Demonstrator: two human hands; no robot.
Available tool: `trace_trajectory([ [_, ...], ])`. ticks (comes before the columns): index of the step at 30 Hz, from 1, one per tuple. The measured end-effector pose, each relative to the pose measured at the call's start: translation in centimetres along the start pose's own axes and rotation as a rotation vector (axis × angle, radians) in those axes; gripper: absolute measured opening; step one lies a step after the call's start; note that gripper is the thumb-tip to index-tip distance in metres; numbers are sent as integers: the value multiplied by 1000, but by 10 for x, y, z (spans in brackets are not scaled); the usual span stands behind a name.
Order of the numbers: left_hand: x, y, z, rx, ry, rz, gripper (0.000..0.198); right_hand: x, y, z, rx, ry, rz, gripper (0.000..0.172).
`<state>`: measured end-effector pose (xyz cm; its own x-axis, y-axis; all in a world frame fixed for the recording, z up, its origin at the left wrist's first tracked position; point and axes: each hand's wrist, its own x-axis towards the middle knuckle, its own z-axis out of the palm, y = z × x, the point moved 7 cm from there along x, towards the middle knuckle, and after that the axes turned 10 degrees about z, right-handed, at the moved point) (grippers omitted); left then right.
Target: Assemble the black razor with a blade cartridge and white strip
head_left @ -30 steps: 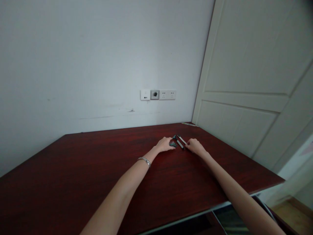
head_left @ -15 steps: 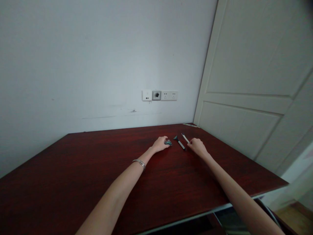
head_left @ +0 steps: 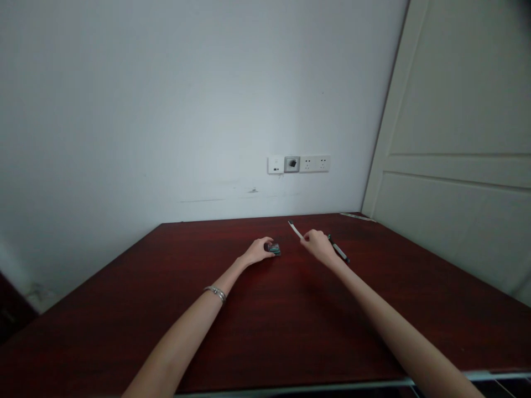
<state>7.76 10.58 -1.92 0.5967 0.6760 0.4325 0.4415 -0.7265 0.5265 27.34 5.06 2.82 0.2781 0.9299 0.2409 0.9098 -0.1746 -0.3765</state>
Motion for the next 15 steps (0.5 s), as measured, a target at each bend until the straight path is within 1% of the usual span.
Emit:
trace_trajectory([
  [3, -9, -7, -3, -13, 10, -16, 54, -7, -29, 14, 16, -30, -30, 27],
  [7, -16, -16, -4, -31, 36, -45, 55, -14, -52, 27, 44, -46, -54, 26],
  [10, -18, -17, -5, -44, 42, -58, 56, -18, -58, 33, 60, -64, -67, 26],
  [15, -22, -13, -9, -57, 52, -65, 59, -22, -58, 36, 135, -53, -86, 27],
])
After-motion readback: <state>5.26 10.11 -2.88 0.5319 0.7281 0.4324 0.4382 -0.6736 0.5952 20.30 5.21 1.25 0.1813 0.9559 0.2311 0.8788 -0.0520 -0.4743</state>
